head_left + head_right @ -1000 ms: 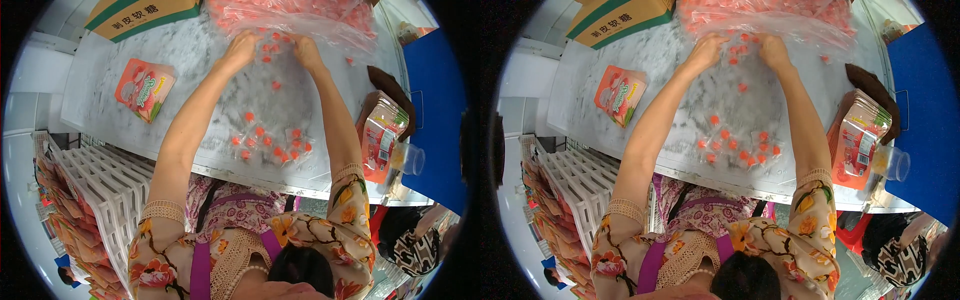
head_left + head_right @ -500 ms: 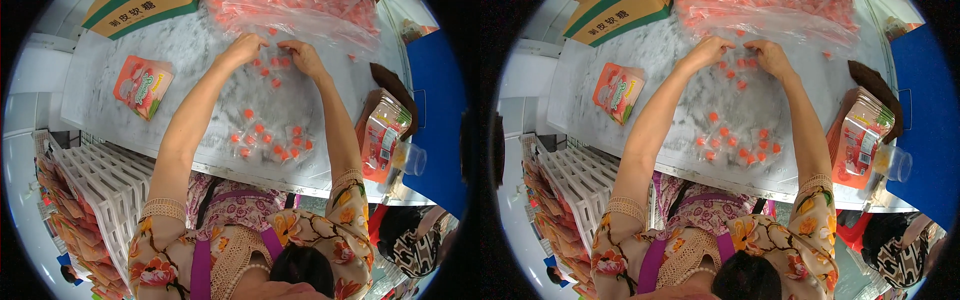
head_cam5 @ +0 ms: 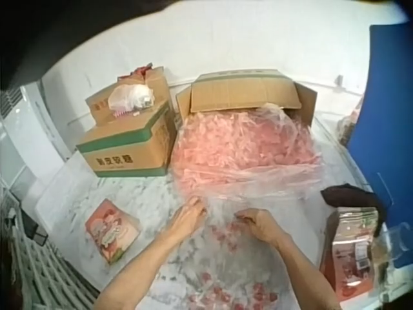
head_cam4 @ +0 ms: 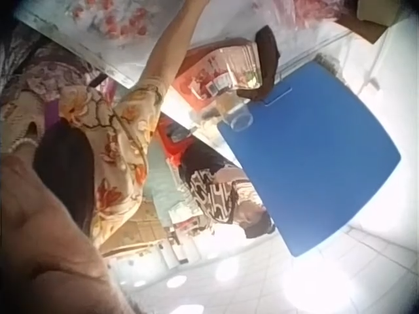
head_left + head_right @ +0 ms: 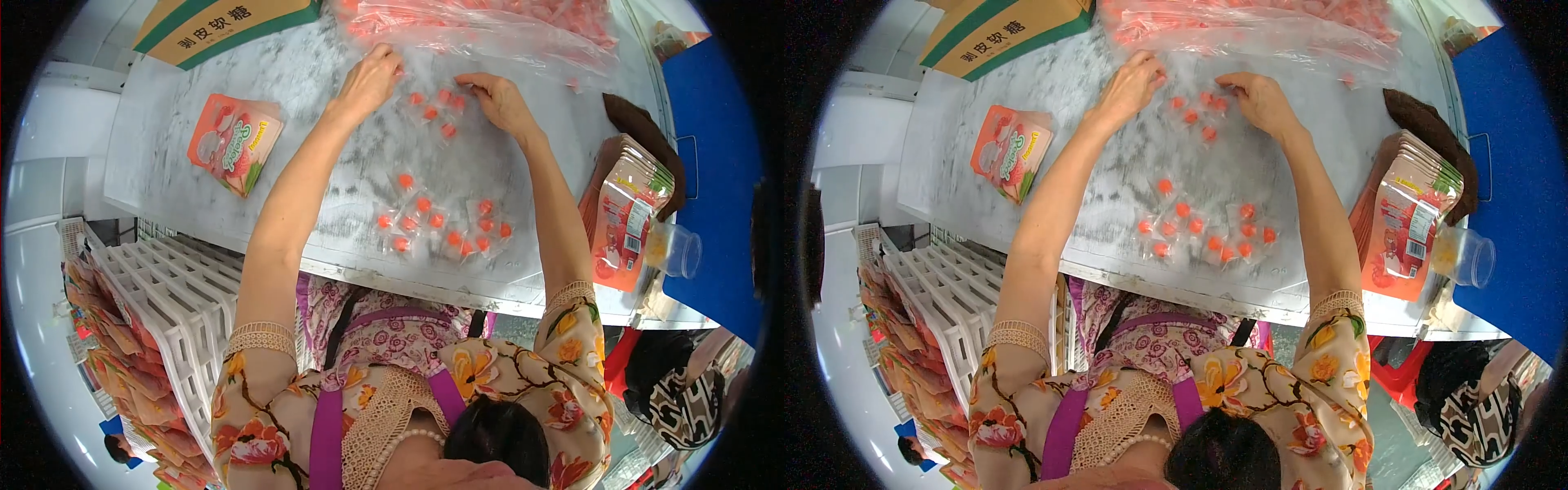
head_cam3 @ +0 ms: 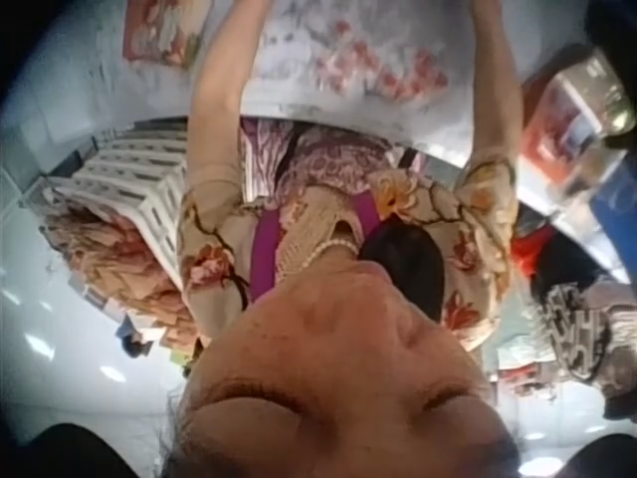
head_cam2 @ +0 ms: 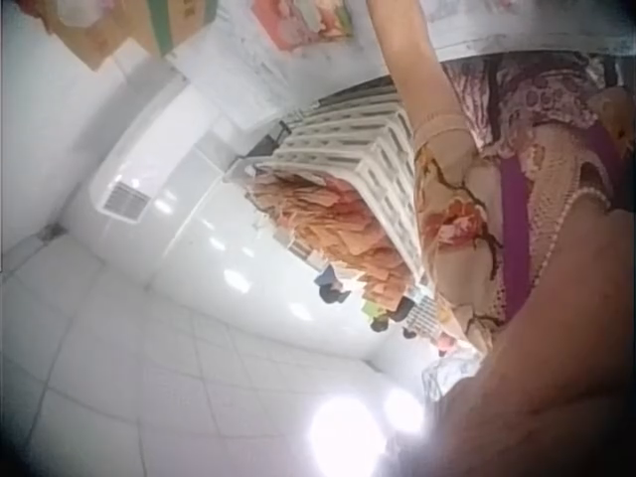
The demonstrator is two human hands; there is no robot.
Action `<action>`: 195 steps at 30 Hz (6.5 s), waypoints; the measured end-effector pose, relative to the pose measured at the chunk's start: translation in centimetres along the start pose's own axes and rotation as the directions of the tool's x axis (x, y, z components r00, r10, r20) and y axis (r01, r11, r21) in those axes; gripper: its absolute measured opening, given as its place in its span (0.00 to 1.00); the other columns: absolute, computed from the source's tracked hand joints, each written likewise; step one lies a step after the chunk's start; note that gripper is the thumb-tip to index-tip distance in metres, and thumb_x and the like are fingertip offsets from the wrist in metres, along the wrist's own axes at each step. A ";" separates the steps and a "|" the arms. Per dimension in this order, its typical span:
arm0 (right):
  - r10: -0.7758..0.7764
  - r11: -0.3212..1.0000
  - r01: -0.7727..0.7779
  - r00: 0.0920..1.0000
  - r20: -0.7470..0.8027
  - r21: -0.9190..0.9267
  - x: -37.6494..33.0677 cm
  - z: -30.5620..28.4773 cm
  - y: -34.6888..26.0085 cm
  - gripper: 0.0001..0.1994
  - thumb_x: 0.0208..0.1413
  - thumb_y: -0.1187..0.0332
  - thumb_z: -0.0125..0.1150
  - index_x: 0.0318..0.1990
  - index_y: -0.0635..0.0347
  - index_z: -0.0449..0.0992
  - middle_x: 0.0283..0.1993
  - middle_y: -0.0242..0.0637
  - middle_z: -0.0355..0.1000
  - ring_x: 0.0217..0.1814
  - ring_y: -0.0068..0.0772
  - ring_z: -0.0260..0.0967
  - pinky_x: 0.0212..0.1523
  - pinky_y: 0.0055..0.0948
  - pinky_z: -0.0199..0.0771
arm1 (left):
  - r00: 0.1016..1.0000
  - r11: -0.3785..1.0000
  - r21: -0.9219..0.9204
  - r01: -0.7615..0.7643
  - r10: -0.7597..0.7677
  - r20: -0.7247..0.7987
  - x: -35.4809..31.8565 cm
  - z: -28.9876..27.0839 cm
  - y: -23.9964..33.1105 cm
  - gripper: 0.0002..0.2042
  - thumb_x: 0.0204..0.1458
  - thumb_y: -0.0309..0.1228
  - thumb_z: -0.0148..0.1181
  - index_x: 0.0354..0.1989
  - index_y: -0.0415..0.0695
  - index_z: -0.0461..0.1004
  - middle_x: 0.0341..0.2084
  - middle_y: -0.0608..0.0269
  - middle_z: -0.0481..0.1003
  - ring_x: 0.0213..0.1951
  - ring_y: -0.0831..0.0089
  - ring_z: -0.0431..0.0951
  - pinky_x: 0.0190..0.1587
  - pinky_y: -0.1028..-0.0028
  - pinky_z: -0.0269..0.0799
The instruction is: Manual packaging of small individual candies into larger product bags and organizing them into storage trays.
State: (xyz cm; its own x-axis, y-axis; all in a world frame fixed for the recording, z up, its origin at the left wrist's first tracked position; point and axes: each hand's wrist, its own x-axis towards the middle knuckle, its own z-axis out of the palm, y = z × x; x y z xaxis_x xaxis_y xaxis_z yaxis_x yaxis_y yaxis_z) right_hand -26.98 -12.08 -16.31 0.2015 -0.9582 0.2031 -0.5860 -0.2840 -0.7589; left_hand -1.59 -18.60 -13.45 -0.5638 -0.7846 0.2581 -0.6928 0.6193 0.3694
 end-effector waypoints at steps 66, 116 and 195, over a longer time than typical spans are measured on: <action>-0.170 0.943 0.119 0.975 -0.145 -0.311 -13.3 10.3 -12.6 0.39 0.33 0.48 0.74 0.56 0.53 0.71 0.61 0.46 0.62 0.63 0.62 0.56 0.62 0.53 0.59 | 0.985 0.537 -0.826 0.169 -0.112 0.129 -14.0 0.7 7.3 0.22 0.62 0.38 0.49 0.60 0.39 0.59 0.57 0.47 0.63 0.56 0.55 0.68 0.57 0.62 0.65; -0.347 0.895 0.286 0.929 -0.130 -0.342 -8.6 12.4 -15.7 0.20 0.32 0.73 0.64 0.40 0.46 0.79 0.45 0.37 0.71 0.43 0.44 0.71 0.40 0.36 0.75 | 0.828 0.871 0.255 0.419 -0.251 -0.502 -24.1 -9.7 -6.3 0.18 0.42 0.27 0.64 0.45 0.47 0.75 0.45 0.59 0.70 0.49 0.57 0.67 0.56 0.61 0.63; 0.542 0.070 -0.010 0.840 -0.030 0.997 -5.8 18.7 -20.3 0.14 0.61 0.61 0.57 0.46 0.62 0.75 0.39 0.31 0.72 0.36 0.22 0.68 0.37 0.21 0.70 | 0.617 0.807 -0.524 0.273 -0.565 -0.548 -17.9 -2.8 7.5 0.03 0.56 0.23 0.54 0.32 0.37 0.69 0.25 0.57 0.71 0.28 0.69 0.71 0.33 0.70 0.68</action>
State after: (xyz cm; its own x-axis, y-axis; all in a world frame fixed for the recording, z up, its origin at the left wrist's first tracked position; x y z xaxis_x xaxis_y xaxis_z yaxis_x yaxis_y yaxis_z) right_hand -1.61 -0.15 -13.64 -0.1719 -0.9596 -0.2227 0.7398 0.0235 -0.6725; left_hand 4.56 -0.04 -12.83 0.2901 -0.8499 0.4398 -0.4771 0.2700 0.8363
